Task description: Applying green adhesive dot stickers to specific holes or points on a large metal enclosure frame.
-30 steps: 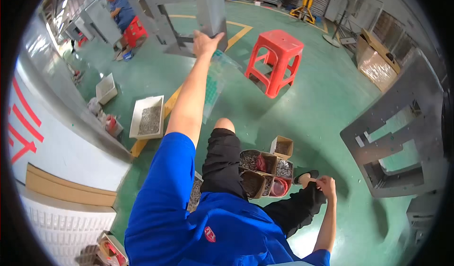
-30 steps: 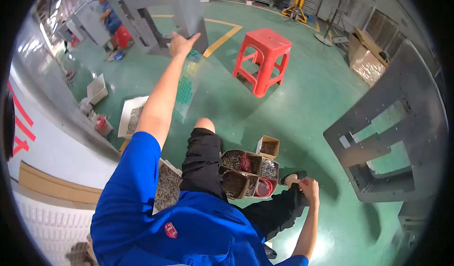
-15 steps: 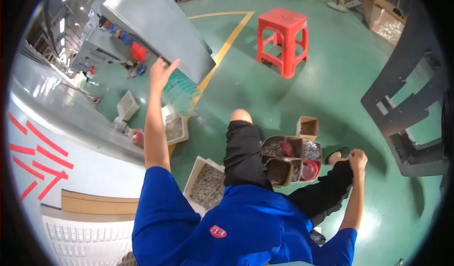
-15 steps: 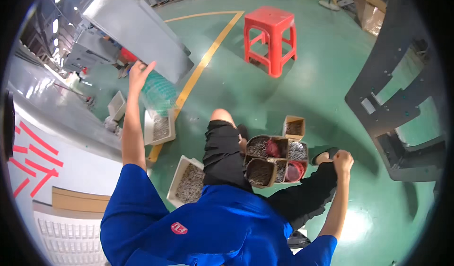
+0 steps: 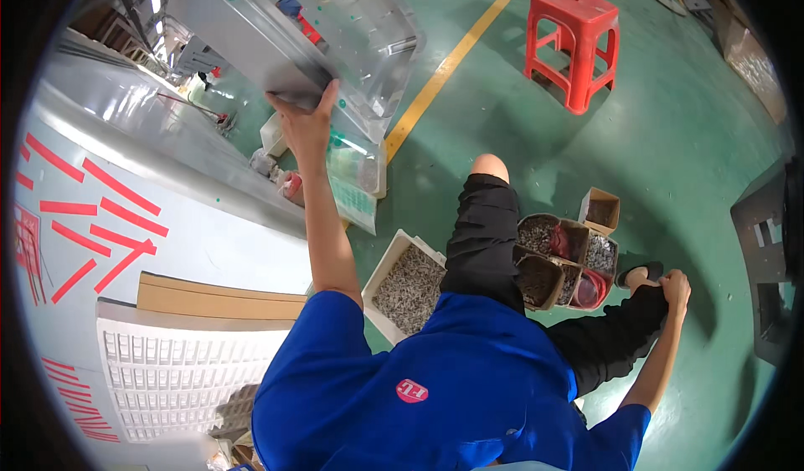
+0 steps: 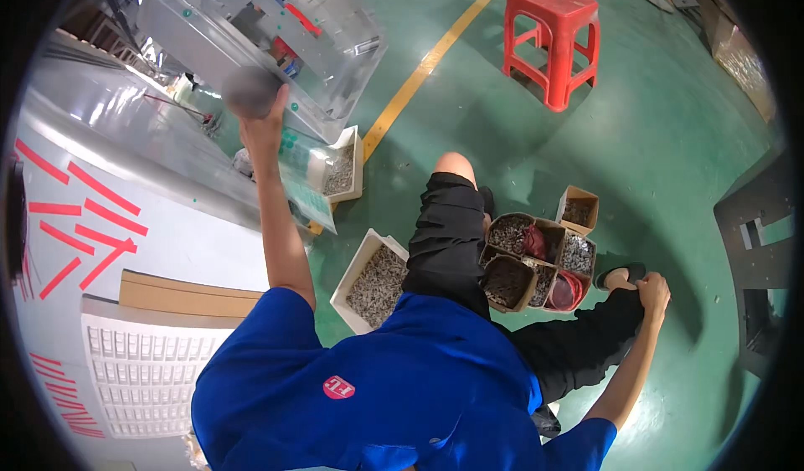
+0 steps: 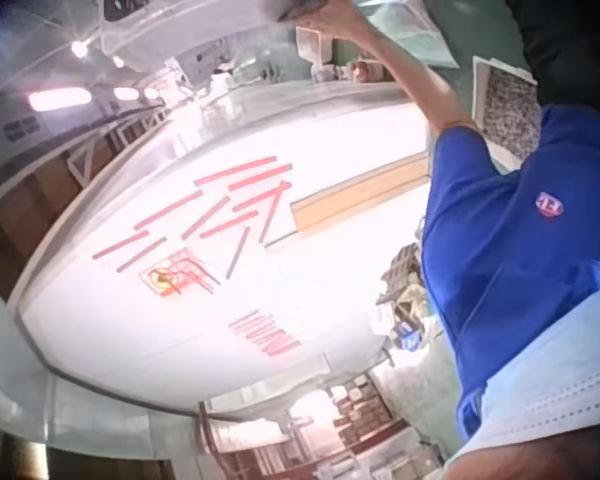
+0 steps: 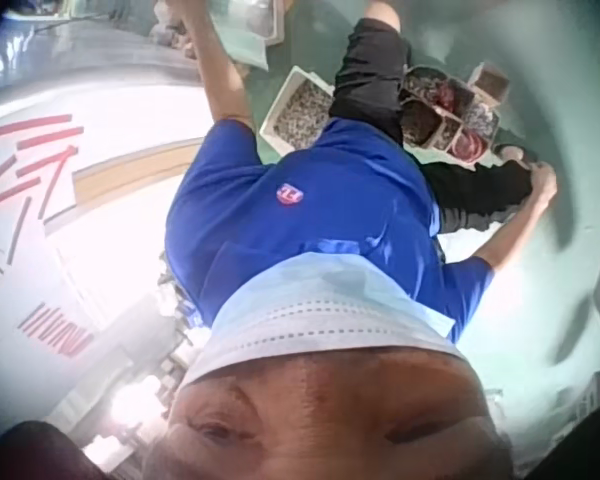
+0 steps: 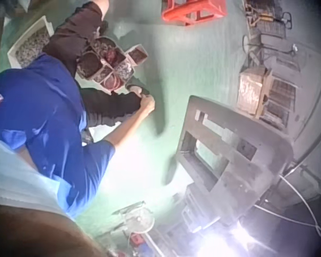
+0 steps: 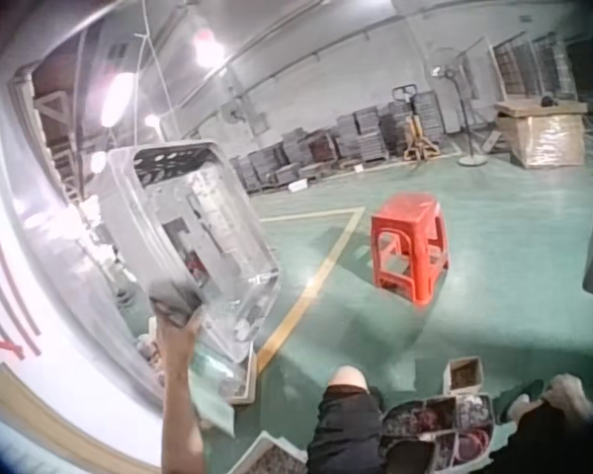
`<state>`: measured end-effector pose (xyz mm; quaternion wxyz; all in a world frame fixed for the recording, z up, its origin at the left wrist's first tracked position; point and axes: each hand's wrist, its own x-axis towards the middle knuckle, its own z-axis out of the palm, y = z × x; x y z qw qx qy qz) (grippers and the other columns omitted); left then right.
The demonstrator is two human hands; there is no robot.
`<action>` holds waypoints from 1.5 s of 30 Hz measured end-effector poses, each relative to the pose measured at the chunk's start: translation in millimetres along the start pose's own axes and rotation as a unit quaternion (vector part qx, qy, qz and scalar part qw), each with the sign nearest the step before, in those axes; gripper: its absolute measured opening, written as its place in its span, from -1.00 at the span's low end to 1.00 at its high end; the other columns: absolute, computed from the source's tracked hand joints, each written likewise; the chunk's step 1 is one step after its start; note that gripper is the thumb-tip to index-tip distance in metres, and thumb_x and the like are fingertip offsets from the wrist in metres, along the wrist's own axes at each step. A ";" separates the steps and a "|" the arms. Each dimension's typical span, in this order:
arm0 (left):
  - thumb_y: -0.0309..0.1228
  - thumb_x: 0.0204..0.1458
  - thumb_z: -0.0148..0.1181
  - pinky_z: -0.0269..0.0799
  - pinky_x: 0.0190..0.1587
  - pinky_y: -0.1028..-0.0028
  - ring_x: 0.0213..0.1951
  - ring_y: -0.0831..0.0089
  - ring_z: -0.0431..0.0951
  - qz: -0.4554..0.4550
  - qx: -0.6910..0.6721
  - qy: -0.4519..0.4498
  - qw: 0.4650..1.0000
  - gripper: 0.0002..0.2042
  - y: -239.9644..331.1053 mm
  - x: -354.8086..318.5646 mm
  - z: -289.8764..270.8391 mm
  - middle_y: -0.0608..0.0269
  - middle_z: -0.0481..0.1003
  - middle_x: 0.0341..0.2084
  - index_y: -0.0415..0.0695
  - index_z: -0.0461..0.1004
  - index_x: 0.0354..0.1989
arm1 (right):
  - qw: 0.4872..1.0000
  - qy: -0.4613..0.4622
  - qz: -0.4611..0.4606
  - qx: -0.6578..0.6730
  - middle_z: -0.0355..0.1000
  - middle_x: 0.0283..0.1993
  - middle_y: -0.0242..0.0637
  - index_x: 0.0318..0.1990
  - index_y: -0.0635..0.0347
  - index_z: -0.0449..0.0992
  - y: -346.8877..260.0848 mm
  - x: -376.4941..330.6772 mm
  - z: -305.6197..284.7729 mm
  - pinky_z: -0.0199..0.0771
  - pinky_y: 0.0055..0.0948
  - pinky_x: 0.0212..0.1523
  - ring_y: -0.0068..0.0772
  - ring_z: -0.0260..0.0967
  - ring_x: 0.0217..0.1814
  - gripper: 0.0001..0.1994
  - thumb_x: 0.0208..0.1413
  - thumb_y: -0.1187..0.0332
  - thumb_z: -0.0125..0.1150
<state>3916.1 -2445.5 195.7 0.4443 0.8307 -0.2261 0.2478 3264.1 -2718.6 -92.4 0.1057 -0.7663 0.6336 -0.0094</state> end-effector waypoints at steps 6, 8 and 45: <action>0.10 -0.32 0.41 0.19 0.18 0.26 0.19 -0.02 0.26 0.025 -0.070 -0.079 0.994 0.18 -25.0 30.6 39.4 -0.27 0.20 0.17 -0.40 -0.19 0.31 | 0.999 0.045 0.015 -0.005 0.52 -0.36 -0.08 -0.42 0.17 0.60 -3.0 -12.2 -3.0 0.46 -0.18 -0.17 -0.04 0.48 -0.22 -0.79 -0.23 0.28 0.21; 0.03 -0.29 0.43 0.23 0.15 0.27 0.17 0.01 0.28 0.037 -0.096 -0.106 0.989 0.13 -32.6 44.8 46.6 -0.22 0.20 0.16 -0.39 -0.18 0.30 | 0.998 0.061 0.019 0.006 0.52 -0.37 -0.09 -0.43 0.17 0.60 -7.5 -14.5 -2.1 0.47 -0.18 -0.18 -0.04 0.48 -0.23 -0.80 -0.22 0.28 0.21; -0.26 -0.11 0.38 0.31 0.04 0.40 0.02 0.30 0.37 0.102 -0.329 -0.304 0.888 -0.22 -57.0 69.4 78.9 0.08 0.34 0.02 -0.23 0.06 0.24 | 0.970 -0.170 0.167 -0.052 0.50 -0.12 0.01 -0.22 0.24 0.60 -10.8 8.4 -18.2 0.47 -0.17 -0.04 -0.03 0.47 -0.04 -0.51 -0.29 0.06 0.33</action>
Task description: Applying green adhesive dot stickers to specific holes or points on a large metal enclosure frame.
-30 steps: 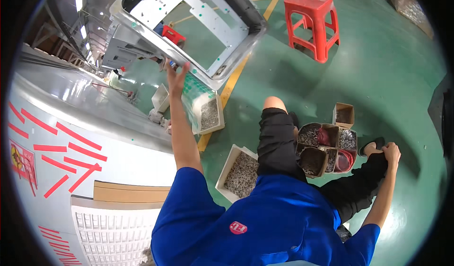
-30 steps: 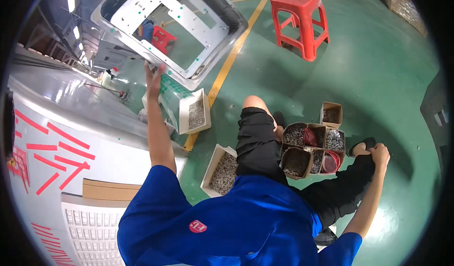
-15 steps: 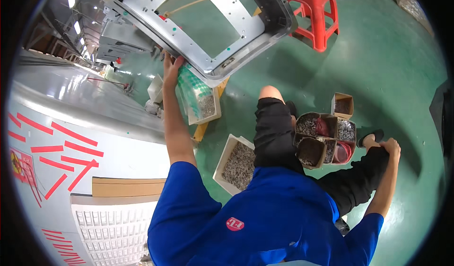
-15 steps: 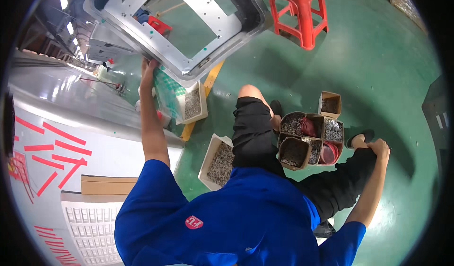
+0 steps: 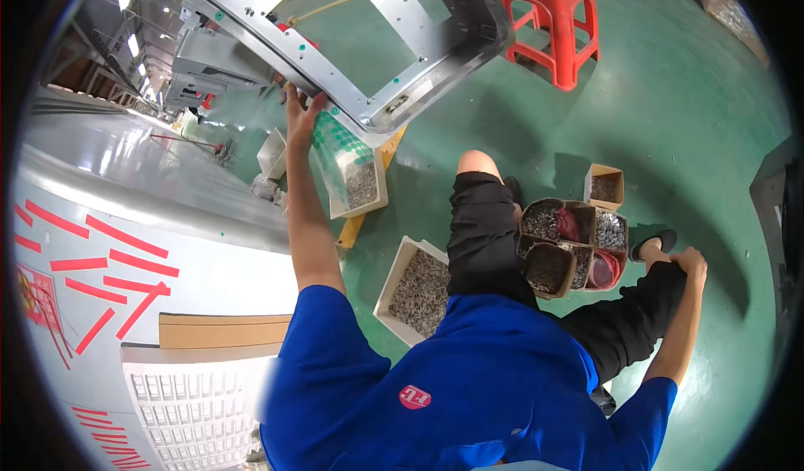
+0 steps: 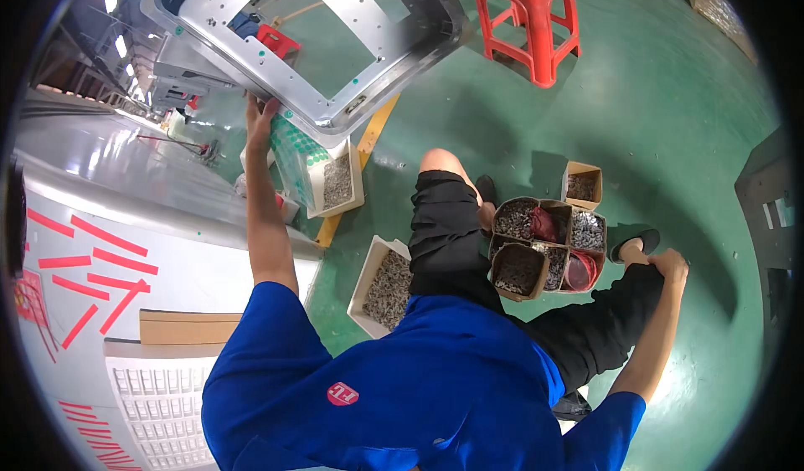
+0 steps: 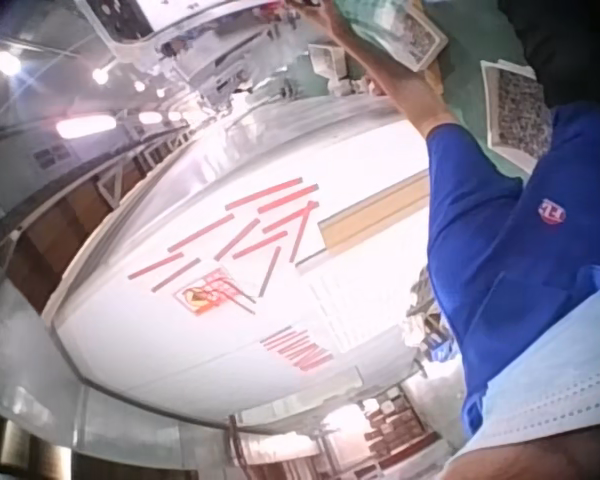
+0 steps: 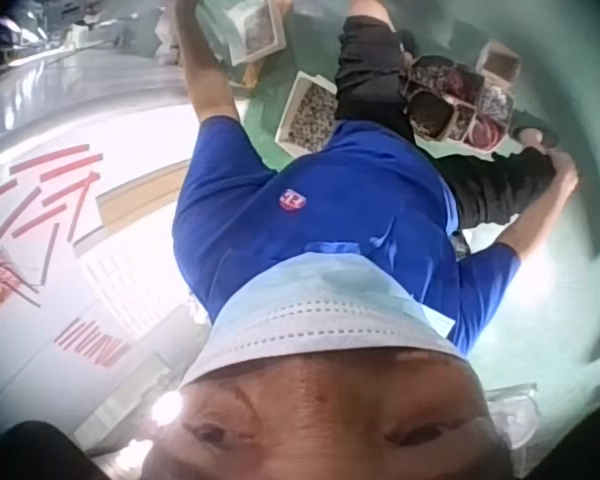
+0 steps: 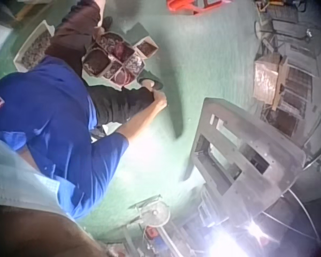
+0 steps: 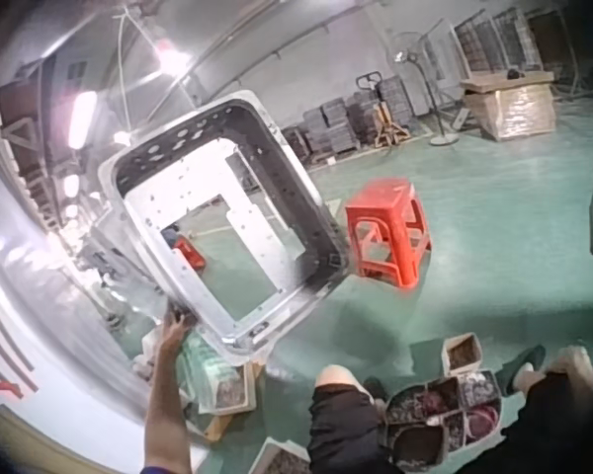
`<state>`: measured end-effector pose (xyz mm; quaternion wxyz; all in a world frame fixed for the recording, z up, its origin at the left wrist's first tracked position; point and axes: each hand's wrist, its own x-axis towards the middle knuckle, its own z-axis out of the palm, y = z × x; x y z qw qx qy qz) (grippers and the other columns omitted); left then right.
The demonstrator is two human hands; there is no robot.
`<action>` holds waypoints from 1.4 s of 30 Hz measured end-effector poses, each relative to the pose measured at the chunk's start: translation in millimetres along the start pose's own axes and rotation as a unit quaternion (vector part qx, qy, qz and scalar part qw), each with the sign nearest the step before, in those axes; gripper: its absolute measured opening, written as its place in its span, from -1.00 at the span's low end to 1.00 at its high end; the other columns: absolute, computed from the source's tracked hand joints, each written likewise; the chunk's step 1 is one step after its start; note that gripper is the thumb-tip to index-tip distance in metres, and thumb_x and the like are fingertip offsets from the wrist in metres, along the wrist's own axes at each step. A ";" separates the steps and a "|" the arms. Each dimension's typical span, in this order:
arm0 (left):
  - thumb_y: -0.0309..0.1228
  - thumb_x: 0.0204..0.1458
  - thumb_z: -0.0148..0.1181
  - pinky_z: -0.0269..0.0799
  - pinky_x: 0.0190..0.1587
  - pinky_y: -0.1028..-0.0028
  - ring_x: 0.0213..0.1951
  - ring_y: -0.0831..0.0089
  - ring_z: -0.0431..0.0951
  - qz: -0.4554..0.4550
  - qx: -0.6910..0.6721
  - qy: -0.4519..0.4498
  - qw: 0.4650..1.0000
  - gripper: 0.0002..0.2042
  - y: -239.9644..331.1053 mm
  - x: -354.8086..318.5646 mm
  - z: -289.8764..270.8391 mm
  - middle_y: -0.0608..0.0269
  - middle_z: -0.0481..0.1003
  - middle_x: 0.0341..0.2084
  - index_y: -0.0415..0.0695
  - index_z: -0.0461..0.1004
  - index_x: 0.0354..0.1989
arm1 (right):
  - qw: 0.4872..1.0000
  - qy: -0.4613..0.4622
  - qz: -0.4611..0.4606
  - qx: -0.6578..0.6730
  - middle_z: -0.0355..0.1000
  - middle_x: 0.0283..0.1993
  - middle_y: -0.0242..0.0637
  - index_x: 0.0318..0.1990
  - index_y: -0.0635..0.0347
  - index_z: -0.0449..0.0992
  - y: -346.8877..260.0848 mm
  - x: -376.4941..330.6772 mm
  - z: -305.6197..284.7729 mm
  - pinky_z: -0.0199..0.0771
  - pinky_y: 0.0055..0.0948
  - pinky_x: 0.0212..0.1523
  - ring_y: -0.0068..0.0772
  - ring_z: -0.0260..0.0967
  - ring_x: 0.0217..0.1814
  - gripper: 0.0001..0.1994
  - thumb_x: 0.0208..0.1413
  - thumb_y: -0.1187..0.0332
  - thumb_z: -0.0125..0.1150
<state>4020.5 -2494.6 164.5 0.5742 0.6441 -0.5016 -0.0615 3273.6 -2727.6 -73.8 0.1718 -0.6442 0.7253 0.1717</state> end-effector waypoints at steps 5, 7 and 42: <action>-0.36 -0.12 0.39 0.32 0.04 0.40 0.07 0.33 0.31 0.000 -0.032 0.007 0.999 -0.14 -6.6 6.3 3.8 0.13 0.25 0.10 -0.22 -0.05 0.31 | 1.000 0.014 0.001 -0.002 0.51 -0.16 0.03 -0.27 0.26 0.61 0.3 -1.3 1.7 0.49 -0.18 -0.08 0.00 0.47 -0.07 -0.54 -0.28 0.07 0.34; -0.40 -0.12 0.37 0.33 0.04 0.41 0.07 0.33 0.30 0.013 -0.027 0.016 0.999 -0.13 -11.9 9.2 5.0 0.14 0.23 0.12 -0.21 -0.09 0.33 | 0.999 0.038 -0.013 0.001 0.50 -0.16 0.03 -0.27 0.27 0.60 3.8 2.2 7.4 0.50 -0.18 -0.08 0.01 0.47 -0.07 -0.55 -0.27 0.08 0.34; -0.07 -0.19 0.37 0.36 0.05 0.32 0.01 0.00 0.47 0.002 0.194 0.042 0.980 0.10 99.2 -23.8 120.3 -0.27 0.39 -0.01 -0.43 -0.29 0.31 | 0.988 0.149 -0.034 -0.030 0.53 -0.21 -0.04 -0.33 0.22 0.61 -1.5 -21.4 18.2 0.47 -0.20 -0.05 -0.05 0.48 -0.09 -0.65 -0.23 0.13 0.27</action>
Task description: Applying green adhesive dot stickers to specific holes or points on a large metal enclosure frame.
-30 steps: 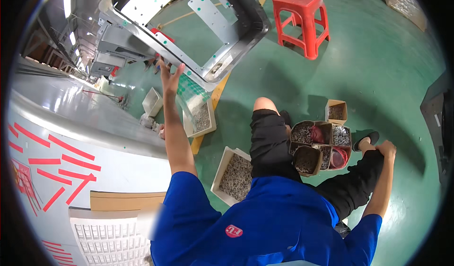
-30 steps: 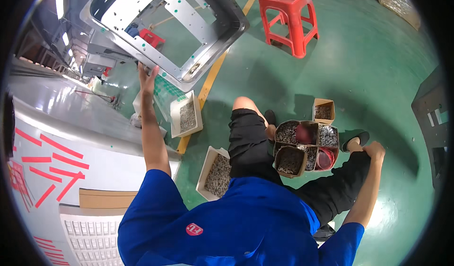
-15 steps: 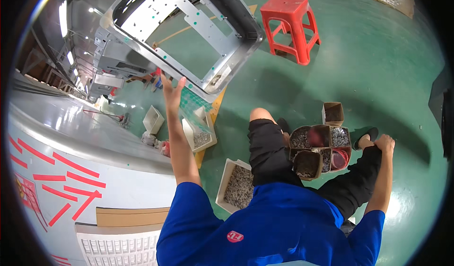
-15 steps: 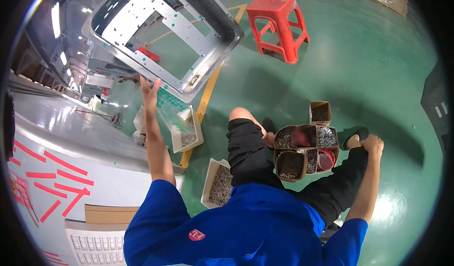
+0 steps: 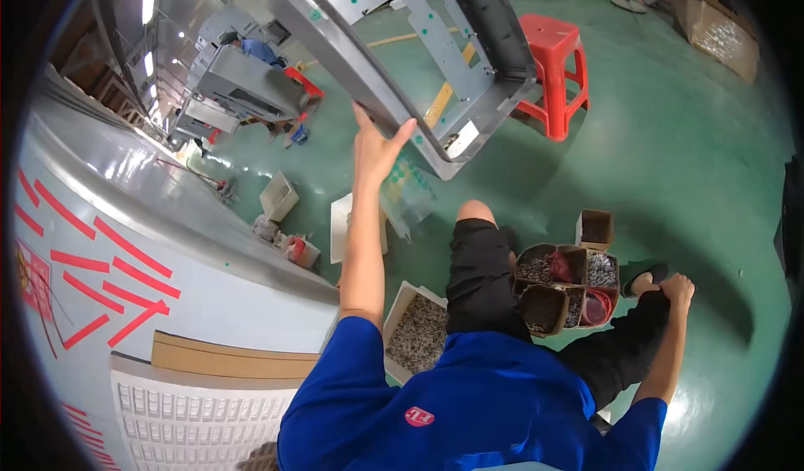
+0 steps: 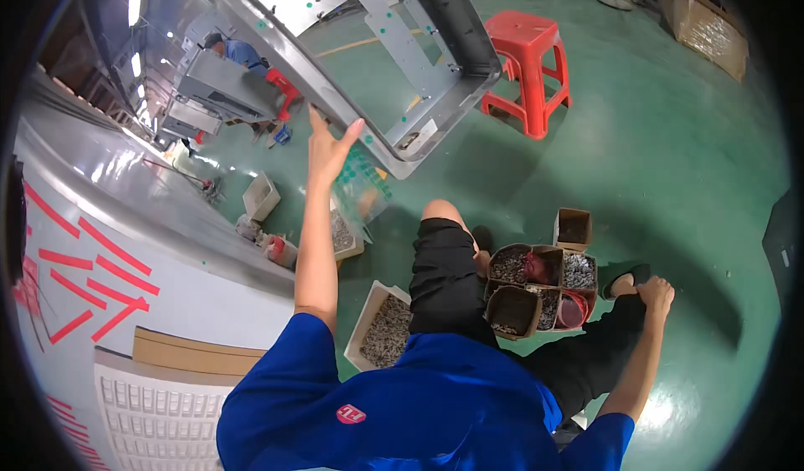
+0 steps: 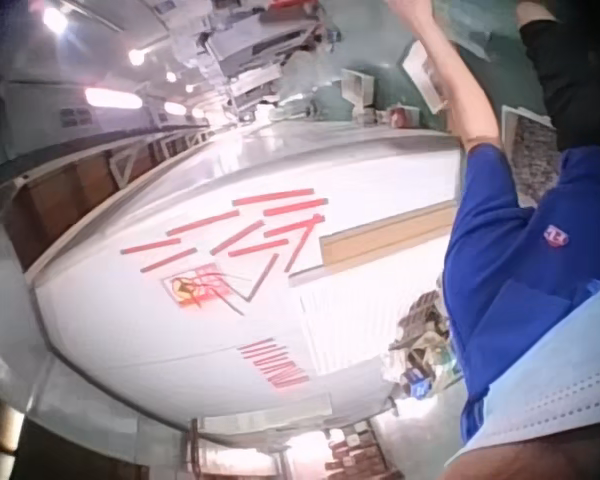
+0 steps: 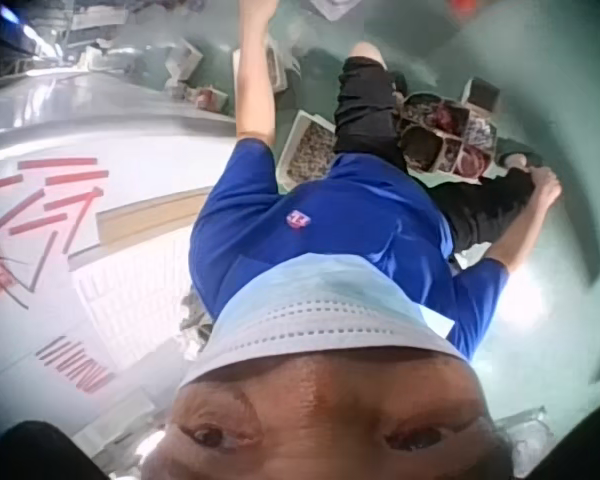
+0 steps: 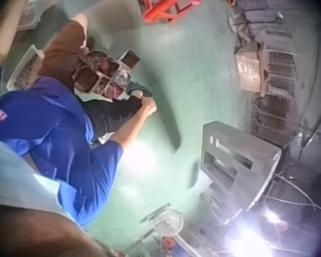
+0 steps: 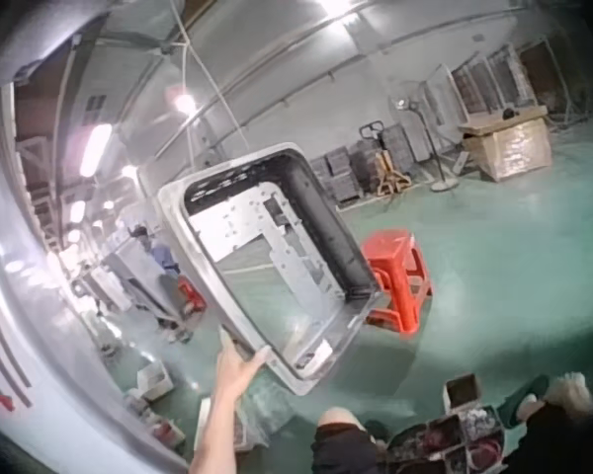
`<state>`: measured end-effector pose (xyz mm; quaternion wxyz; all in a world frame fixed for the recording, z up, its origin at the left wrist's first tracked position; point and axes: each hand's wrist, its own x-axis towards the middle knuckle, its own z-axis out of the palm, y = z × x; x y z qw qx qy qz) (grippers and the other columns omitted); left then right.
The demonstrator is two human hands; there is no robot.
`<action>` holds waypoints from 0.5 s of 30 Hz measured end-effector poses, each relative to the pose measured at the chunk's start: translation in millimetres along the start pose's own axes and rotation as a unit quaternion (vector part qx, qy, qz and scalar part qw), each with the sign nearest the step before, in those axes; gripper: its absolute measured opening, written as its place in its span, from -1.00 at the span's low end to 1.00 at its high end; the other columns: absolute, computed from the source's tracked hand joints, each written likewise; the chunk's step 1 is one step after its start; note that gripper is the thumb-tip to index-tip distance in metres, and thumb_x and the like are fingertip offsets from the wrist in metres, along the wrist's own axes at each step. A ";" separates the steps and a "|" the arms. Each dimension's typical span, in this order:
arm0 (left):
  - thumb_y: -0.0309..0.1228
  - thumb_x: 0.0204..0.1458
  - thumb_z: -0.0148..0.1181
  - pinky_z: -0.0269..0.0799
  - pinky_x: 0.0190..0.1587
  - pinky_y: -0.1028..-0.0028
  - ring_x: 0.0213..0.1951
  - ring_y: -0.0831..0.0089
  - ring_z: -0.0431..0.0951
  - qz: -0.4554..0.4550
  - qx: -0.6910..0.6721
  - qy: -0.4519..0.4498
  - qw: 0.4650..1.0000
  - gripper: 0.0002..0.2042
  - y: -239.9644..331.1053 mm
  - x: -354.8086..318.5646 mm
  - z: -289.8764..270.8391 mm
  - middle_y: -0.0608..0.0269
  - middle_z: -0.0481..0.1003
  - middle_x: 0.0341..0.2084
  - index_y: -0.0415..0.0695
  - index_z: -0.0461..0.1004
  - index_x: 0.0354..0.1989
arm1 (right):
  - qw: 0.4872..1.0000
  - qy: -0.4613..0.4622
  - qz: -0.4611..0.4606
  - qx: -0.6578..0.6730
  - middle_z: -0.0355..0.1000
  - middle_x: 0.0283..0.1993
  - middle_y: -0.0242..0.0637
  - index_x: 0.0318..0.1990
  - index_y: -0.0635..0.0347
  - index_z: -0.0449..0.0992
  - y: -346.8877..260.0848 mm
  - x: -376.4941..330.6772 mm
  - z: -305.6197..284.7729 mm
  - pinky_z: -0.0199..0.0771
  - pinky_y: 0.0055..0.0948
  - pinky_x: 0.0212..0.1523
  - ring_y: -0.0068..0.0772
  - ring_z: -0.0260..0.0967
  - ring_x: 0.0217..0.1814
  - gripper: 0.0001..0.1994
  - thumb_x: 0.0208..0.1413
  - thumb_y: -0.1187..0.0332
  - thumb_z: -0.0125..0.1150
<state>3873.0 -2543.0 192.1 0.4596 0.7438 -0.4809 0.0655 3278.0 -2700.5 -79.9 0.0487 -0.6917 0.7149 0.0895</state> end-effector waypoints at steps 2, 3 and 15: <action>0.04 -0.20 0.34 0.37 0.03 0.28 0.03 -0.07 0.44 -0.044 -0.001 -0.034 0.998 0.16 25.0 -11.4 4.8 -0.35 0.32 0.06 -0.50 -0.35 0.29 | 1.000 0.008 -0.012 -0.010 0.53 -0.22 -0.03 -0.32 0.22 0.61 -1.2 1.0 0.7 0.47 -0.19 -0.05 -0.04 0.48 -0.08 -0.65 -0.23 0.14 0.25; 0.06 -0.20 0.34 0.37 0.04 0.28 0.04 -0.09 0.42 -0.046 0.022 -0.029 0.998 0.18 28.3 -14.9 11.2 -0.38 0.25 0.10 -0.51 -0.36 0.28 | 0.999 0.026 -0.018 -0.017 0.53 -0.21 -0.02 -0.31 0.22 0.60 -0.3 -0.3 4.1 0.47 -0.19 -0.05 -0.03 0.48 -0.08 -0.63 -0.21 0.13 0.25; -0.05 -0.01 0.19 0.42 -0.12 0.30 -0.14 0.12 0.55 -0.023 0.015 -0.169 0.985 -0.45 9.9 -71.9 63.3 -0.08 0.53 -0.23 -0.33 0.43 -0.04 | 0.998 -0.008 -0.031 -0.049 0.50 -0.15 0.03 -0.26 0.23 0.59 -13.1 -2.2 -1.8 0.44 -0.14 -0.02 0.01 0.45 -0.04 -0.58 -0.13 0.04 0.24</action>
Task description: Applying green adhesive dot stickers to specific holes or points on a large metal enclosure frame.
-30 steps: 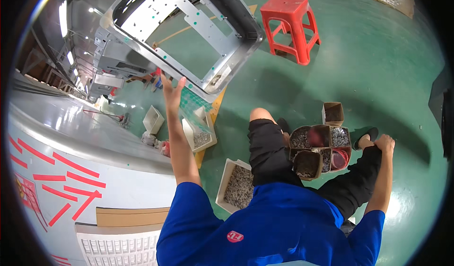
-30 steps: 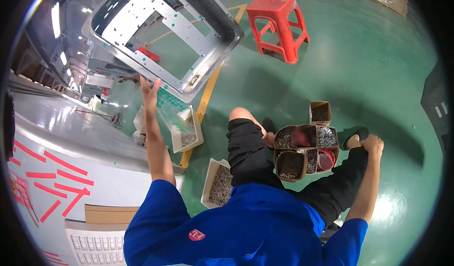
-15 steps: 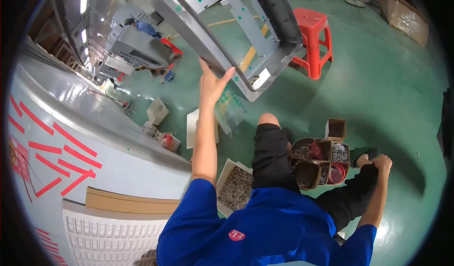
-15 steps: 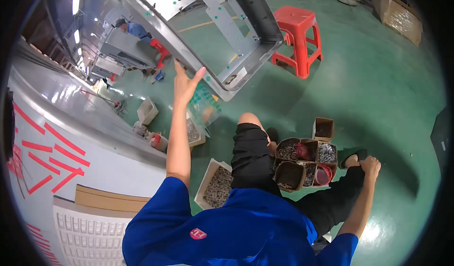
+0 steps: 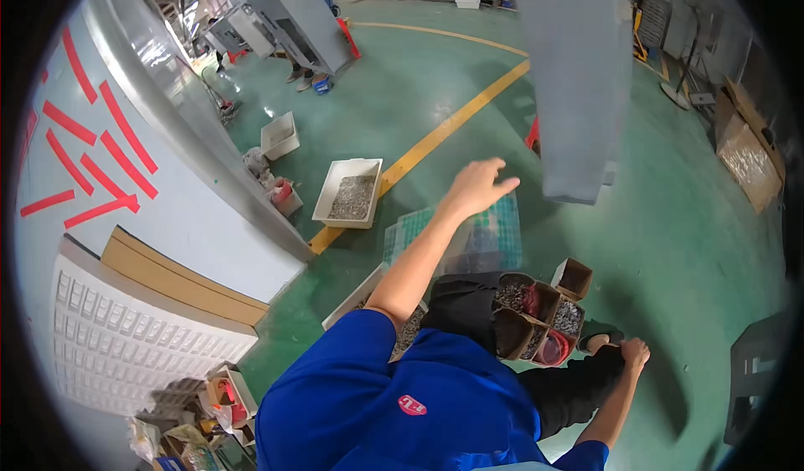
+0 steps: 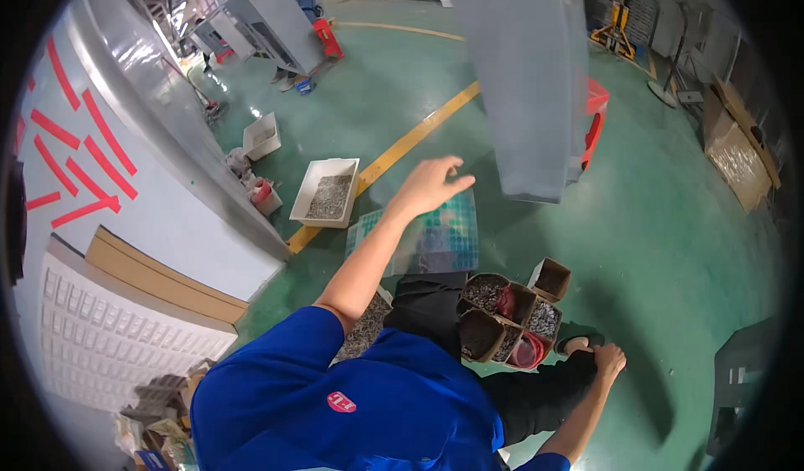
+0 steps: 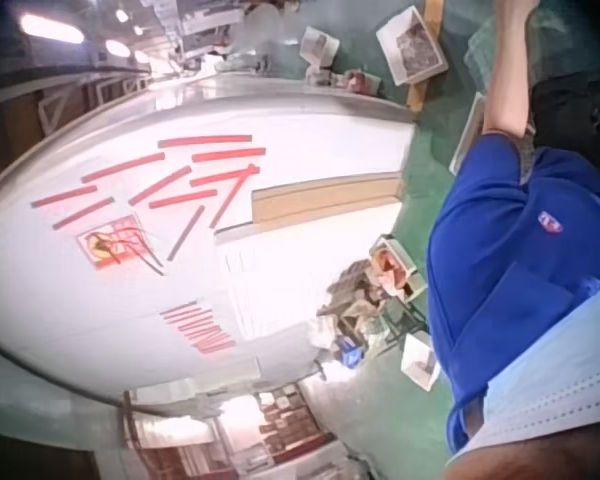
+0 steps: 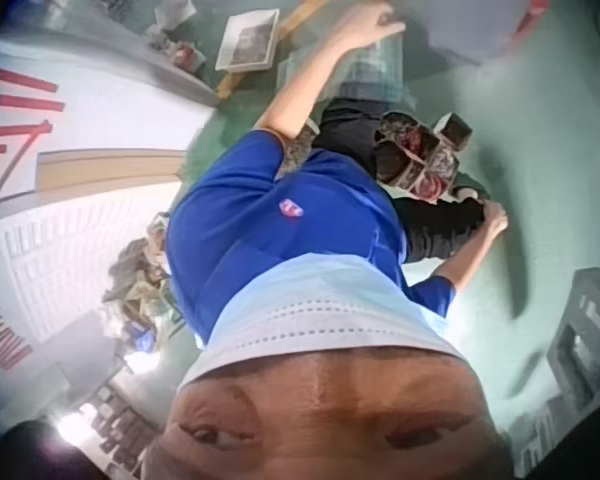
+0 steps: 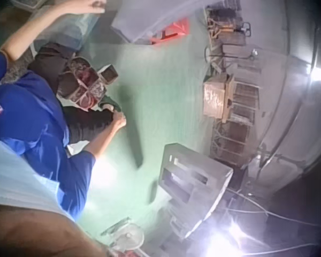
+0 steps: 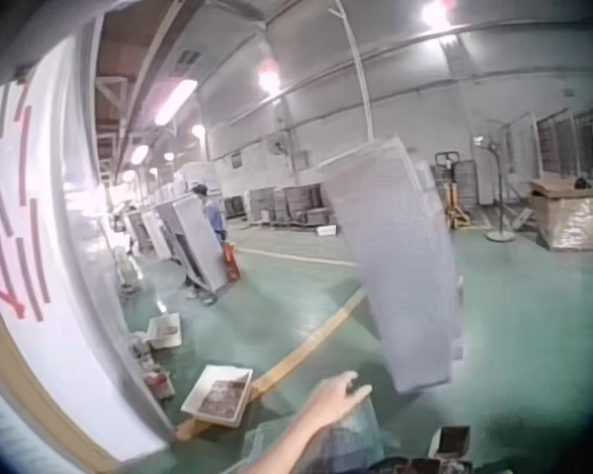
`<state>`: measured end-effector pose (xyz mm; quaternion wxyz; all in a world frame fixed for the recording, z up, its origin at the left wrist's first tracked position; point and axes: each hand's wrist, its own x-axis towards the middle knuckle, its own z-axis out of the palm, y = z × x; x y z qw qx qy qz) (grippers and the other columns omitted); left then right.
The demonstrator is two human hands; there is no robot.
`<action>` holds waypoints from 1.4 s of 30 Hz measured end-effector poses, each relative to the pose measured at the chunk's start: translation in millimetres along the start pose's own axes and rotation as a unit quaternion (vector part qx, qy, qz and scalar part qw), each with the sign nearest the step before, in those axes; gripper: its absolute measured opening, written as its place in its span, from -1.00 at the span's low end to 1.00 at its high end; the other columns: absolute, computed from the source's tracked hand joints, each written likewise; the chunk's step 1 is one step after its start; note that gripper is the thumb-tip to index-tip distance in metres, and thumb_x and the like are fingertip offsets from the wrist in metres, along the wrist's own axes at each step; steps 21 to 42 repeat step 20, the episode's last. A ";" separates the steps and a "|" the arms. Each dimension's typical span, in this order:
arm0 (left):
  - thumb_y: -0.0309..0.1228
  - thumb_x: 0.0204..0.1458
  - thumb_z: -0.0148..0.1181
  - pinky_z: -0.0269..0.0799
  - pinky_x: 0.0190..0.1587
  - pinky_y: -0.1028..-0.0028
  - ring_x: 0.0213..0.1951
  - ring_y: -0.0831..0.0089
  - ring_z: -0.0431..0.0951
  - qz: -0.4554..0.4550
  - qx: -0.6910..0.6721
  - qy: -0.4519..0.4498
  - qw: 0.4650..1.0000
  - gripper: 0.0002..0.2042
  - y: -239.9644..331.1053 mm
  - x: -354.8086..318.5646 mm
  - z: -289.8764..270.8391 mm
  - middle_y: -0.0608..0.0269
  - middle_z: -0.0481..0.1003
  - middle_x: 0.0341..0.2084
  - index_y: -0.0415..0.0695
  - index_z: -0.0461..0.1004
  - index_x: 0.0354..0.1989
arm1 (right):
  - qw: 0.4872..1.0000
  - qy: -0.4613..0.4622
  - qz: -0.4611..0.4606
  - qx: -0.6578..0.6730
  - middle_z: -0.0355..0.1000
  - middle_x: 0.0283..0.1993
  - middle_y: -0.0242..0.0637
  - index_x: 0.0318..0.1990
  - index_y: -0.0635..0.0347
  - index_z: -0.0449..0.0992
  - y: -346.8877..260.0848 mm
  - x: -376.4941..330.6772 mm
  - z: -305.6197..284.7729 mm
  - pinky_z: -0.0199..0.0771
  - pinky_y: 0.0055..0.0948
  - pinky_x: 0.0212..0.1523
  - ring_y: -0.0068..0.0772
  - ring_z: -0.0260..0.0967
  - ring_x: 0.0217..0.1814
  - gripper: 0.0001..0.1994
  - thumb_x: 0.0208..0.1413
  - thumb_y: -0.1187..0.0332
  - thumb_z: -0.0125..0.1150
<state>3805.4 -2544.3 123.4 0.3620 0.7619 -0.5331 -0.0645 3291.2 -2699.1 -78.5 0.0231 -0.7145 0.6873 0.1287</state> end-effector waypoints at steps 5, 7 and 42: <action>-0.08 -0.05 0.22 0.45 -0.27 0.33 -0.31 0.17 0.58 -0.019 -0.070 -0.205 0.976 -0.64 -39.9 -6.6 76.7 0.06 0.57 -0.42 -0.15 0.59 -0.29 | 1.000 0.001 -0.010 -0.007 0.49 -0.12 0.03 -0.24 0.23 0.60 -15.3 0.2 -8.6 0.43 -0.15 0.00 0.02 0.44 -0.01 -0.57 -0.11 0.04 0.22; -0.09 -0.01 0.16 0.43 -0.32 0.31 -0.39 0.14 0.58 0.013 -0.050 -0.206 0.977 -0.63 -23.3 -20.0 89.5 0.02 0.55 -0.53 -0.22 0.58 -0.41 | 1.000 -0.015 -0.001 -0.007 0.48 -0.11 0.04 -0.25 0.24 0.60 -10.8 -2.1 -9.3 0.43 -0.15 0.00 0.02 0.43 -0.01 -0.58 -0.10 0.04 0.21; -0.24 -0.11 0.19 0.45 -0.40 0.23 -0.48 0.11 0.58 0.171 0.185 -0.154 0.955 -0.74 -67.4 -80.5 192.1 0.04 0.52 -0.64 -0.20 0.55 -0.61 | 0.996 0.048 -0.059 -0.054 0.53 -0.23 -0.05 -0.31 0.14 0.61 -38.4 10.1 -3.0 0.48 -0.17 -0.07 -0.06 0.50 -0.11 -0.62 -0.12 0.02 0.23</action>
